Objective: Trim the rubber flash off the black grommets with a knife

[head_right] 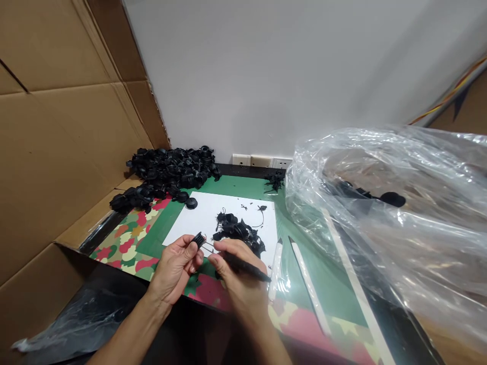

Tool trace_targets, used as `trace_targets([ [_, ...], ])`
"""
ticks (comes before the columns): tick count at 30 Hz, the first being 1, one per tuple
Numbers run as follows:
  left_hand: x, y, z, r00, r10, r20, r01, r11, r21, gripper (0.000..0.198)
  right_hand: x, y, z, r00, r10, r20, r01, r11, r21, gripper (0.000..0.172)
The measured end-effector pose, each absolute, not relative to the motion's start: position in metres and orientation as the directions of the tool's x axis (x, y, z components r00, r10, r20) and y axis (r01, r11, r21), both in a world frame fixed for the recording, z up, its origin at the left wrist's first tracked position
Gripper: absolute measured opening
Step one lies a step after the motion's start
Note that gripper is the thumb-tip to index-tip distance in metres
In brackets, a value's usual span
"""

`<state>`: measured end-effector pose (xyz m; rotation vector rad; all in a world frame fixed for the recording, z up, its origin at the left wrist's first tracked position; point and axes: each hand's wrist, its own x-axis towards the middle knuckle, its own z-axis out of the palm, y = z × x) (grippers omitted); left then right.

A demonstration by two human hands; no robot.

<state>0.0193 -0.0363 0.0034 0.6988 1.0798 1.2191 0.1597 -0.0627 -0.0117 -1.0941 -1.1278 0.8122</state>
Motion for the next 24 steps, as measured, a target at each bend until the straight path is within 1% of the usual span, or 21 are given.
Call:
trace_targets([
  [3, 0.018, -0.036, 0.001, -0.018, 0.965, -0.261, -0.377, 0.235, 0.896, 0.044, 0.159, -0.062, -0.013, 0.254, 0.922, 0.292, 0.037, 0.292, -0.956, 0.012],
  [8, 0.018, -0.036, 0.002, -0.04, 0.968, -0.249, -0.375, 0.217, 0.901, 0.043, 0.159, -0.062, -0.012, 0.246, 0.933, 0.262, -0.013, 0.273, -0.962, 0.013],
  [12, 0.019, -0.036, 0.005, -0.058, 0.965, -0.255, -0.405, 0.21, 0.89, 0.041, 0.159, -0.062, -0.011, 0.218, 0.935, 0.28, -0.018, 0.291, -0.957, 0.011],
  [19, 0.02, -0.036, 0.003, -0.042, 0.967, -0.251, -0.433, 0.209, 0.877, 0.036, 0.16, -0.059, -0.008, 0.149, 0.895, 0.421, 0.108, 0.409, -0.906, 0.005],
  [24, 0.02, -0.035, 0.003, -0.061, 0.963, -0.263, -0.435, 0.211, 0.875, 0.035, 0.159, -0.06, 0.0, 0.095, 0.849, 0.52, 0.204, 0.495, -0.845, 0.01],
])
